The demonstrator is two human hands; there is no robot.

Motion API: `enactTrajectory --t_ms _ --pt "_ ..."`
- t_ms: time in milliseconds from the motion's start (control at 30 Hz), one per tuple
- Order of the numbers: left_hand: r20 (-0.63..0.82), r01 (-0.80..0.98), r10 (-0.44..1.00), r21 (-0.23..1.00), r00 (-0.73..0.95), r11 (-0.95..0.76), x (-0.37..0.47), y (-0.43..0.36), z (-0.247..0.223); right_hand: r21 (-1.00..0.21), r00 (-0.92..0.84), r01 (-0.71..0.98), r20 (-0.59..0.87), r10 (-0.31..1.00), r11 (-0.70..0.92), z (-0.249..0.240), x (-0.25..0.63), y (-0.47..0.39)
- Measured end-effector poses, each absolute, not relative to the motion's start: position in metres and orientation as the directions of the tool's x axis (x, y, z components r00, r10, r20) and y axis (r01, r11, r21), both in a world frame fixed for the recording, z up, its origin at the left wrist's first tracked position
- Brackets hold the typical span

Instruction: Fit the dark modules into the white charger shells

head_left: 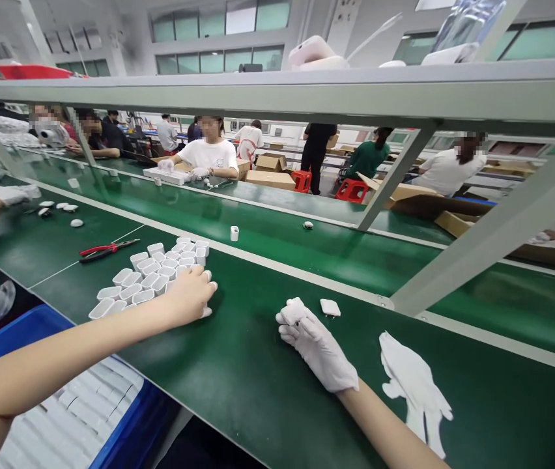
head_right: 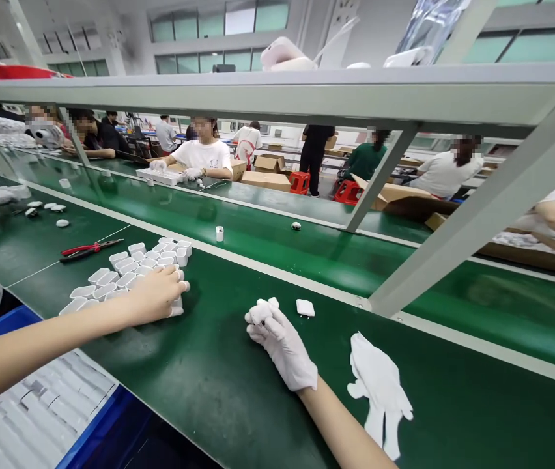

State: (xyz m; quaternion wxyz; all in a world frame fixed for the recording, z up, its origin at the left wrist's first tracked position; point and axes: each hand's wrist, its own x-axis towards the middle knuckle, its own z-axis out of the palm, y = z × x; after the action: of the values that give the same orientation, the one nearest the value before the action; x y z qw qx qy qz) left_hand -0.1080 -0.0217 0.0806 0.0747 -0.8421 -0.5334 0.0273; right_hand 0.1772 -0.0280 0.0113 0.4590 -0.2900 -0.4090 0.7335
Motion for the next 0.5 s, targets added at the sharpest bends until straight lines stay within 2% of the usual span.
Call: enactTrajectory --t_ms 100,267,400,500 --pt "0.003 0.893 0.911 -0.197 0.413 -0.404 -0.117 -0.021 0.074 -0.843 -0.394 -0.468 -0.069 0.916 -0.265 0.010 0.179 -0.028" --pt "0.018 0.870 0.882 -0.177 0.470 -0.460 -0.091 -0.026 0.070 -0.762 -0.379 -0.543 -0.153 0.913 -0.353 0.011 0.182 -0.025" --pt "0.107 0.791 0.785 -0.024 0.611 -0.612 -0.047 -0.031 0.065 -0.665 -0.362 -0.636 -0.191 0.913 -0.391 0.006 0.182 -0.019" --pt "0.257 0.686 0.680 0.080 0.687 -0.723 -0.018 -0.032 0.045 -0.657 -0.361 -0.639 -0.203 0.910 -0.400 0.004 0.183 -0.016"
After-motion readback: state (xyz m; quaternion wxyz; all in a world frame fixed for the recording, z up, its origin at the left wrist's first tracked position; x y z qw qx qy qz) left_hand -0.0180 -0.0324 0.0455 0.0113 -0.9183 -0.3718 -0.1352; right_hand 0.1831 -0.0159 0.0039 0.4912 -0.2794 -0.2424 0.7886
